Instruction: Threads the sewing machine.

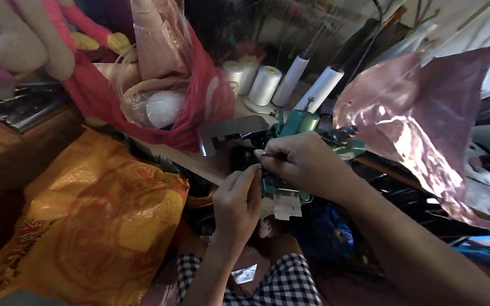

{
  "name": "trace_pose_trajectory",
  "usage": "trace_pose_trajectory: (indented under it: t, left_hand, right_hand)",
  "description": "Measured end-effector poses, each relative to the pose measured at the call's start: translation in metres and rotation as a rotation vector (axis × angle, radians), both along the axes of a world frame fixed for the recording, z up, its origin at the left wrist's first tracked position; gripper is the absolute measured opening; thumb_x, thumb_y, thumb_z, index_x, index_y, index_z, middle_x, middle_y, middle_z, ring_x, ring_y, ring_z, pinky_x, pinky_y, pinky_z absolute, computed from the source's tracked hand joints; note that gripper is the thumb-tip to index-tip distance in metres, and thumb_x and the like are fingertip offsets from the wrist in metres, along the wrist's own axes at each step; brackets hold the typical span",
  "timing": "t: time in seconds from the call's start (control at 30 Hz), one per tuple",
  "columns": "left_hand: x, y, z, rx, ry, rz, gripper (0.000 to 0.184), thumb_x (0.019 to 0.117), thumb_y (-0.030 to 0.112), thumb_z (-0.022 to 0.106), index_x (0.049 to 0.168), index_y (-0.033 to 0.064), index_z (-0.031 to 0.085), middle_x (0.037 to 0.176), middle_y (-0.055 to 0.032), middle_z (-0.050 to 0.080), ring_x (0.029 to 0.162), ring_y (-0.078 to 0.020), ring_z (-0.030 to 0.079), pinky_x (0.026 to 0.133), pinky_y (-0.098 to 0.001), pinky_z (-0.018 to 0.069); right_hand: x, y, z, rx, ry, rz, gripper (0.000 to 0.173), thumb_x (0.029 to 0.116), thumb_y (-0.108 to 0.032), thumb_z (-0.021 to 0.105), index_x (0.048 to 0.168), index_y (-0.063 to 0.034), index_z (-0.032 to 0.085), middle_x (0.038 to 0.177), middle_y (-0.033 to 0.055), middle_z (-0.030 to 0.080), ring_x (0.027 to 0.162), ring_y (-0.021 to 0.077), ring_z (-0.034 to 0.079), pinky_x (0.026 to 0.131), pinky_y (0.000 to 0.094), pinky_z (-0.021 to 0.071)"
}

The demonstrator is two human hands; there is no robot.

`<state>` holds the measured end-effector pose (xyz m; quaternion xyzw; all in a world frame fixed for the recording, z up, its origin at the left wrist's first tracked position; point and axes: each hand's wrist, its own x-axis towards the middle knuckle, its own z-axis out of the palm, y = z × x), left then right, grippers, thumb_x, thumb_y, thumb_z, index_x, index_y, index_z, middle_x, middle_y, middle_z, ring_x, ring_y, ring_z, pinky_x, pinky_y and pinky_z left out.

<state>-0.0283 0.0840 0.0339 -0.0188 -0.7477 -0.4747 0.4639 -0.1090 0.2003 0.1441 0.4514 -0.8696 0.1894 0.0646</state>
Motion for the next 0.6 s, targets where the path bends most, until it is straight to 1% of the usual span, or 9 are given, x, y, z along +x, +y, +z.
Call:
trace_pose_trajectory:
  t: [0.1, 0.17, 0.23, 0.33, 0.4, 0.43, 0.53, 0.57, 0.6]
  left_hand:
    - [-0.002, -0.002, -0.002, -0.029, 0.007, -0.008, 0.015, 0.0944, 0.006, 0.064, 0.097, -0.0024, 0.077, 0.079, -0.0085, 0.067, 0.072, -0.0070, 0.062, 0.069, -0.0167, 0.0529]
    - [-0.004, -0.005, -0.004, -0.032, 0.015, -0.024, 0.015, 0.0946, 0.006, 0.064, 0.096, -0.0026, 0.076, 0.078, -0.0078, 0.065, 0.071, -0.0062, 0.059, 0.068, -0.0161, 0.0511]
    - [-0.004, -0.008, -0.005, -0.036, 0.009, -0.035, 0.016, 0.0951, 0.006, 0.063, 0.096, -0.0020, 0.076, 0.079, -0.0074, 0.064, 0.071, -0.0056, 0.059, 0.067, -0.0151, 0.0507]
    - [-0.005, -0.012, -0.007, -0.042, 0.002, -0.040, 0.016, 0.0957, 0.006, 0.062, 0.097, -0.0013, 0.076, 0.080, -0.0073, 0.066, 0.073, -0.0063, 0.060, 0.068, -0.0159, 0.0510]
    - [-0.005, -0.013, -0.008, -0.046, -0.002, -0.041, 0.016, 0.0962, 0.006, 0.062, 0.097, -0.0013, 0.076, 0.080, -0.0074, 0.065, 0.074, -0.0070, 0.060, 0.068, -0.0169, 0.0513]
    - [-0.005, -0.014, -0.008, -0.052, -0.002, -0.039, 0.016, 0.0962, 0.006, 0.062, 0.097, -0.0014, 0.076, 0.081, -0.0075, 0.065, 0.073, -0.0068, 0.060, 0.068, -0.0163, 0.0512]
    - [-0.006, -0.015, -0.008, -0.080, -0.006, -0.024, 0.015, 0.0963, 0.006, 0.063, 0.098, -0.0009, 0.076, 0.079, -0.0073, 0.063, 0.072, -0.0065, 0.058, 0.066, -0.0152, 0.0489]
    - [-0.006, -0.015, -0.008, -0.092, -0.007, -0.017, 0.015, 0.0962, 0.006, 0.063, 0.098, -0.0002, 0.076, 0.079, -0.0069, 0.063, 0.072, -0.0066, 0.057, 0.066, -0.0154, 0.0486]
    - [-0.007, -0.014, -0.009, -0.103, -0.009, -0.010, 0.015, 0.0961, 0.007, 0.063, 0.098, 0.0004, 0.076, 0.080, -0.0066, 0.063, 0.072, -0.0071, 0.058, 0.066, -0.0159, 0.0489]
  right_hand:
    - [-0.001, 0.001, 0.004, 0.042, -0.073, -0.043, 0.036, 0.0981, -0.022, 0.064, 0.065, -0.0119, 0.057, 0.054, -0.0050, 0.045, 0.047, 0.0039, 0.043, 0.045, 0.0229, 0.0323]
    - [-0.002, 0.003, 0.012, 0.054, -0.165, -0.072, 0.037, 0.1011, -0.031, 0.064, 0.069, -0.0124, 0.063, 0.056, -0.0053, 0.050, 0.049, 0.0032, 0.046, 0.046, 0.0223, 0.0354]
    - [-0.005, 0.008, 0.023, 0.013, -0.244, -0.053, 0.035, 0.1031, -0.038, 0.058, 0.077, -0.0162, 0.066, 0.061, -0.0084, 0.056, 0.052, -0.0003, 0.050, 0.046, 0.0182, 0.0389]
    - [-0.007, 0.015, 0.049, -0.034, -0.377, 0.036, 0.032, 0.1077, -0.036, 0.049, 0.094, -0.0171, 0.070, 0.077, -0.0083, 0.062, 0.060, -0.0001, 0.057, 0.049, 0.0151, 0.0468]
    - [-0.008, 0.016, 0.064, -0.030, -0.348, 0.093, 0.034, 0.1087, -0.035, 0.045, 0.101, -0.0178, 0.074, 0.093, -0.0085, 0.064, 0.074, -0.0008, 0.059, 0.060, 0.0136, 0.0488]
    - [-0.009, 0.014, 0.068, -0.033, -0.296, 0.113, 0.034, 0.1083, -0.035, 0.046, 0.100, -0.0182, 0.074, 0.094, -0.0088, 0.062, 0.075, -0.0024, 0.057, 0.060, 0.0117, 0.0472]
    - [-0.015, 0.004, 0.074, -0.036, -0.125, 0.148, 0.030, 0.1067, -0.038, 0.050, 0.092, -0.0214, 0.070, 0.072, -0.0187, 0.053, 0.059, -0.0140, 0.046, 0.050, 0.0060, 0.0365]
    - [-0.017, 0.001, 0.076, -0.012, -0.125, 0.164, 0.030, 0.1066, -0.037, 0.051, 0.092, -0.0203, 0.070, 0.069, -0.0187, 0.054, 0.058, -0.0136, 0.047, 0.050, 0.0062, 0.0385]
    - [-0.020, -0.002, 0.076, 0.017, -0.144, 0.170, 0.028, 0.1061, -0.035, 0.053, 0.093, -0.0191, 0.071, 0.070, -0.0175, 0.059, 0.058, -0.0119, 0.052, 0.052, 0.0069, 0.0440]
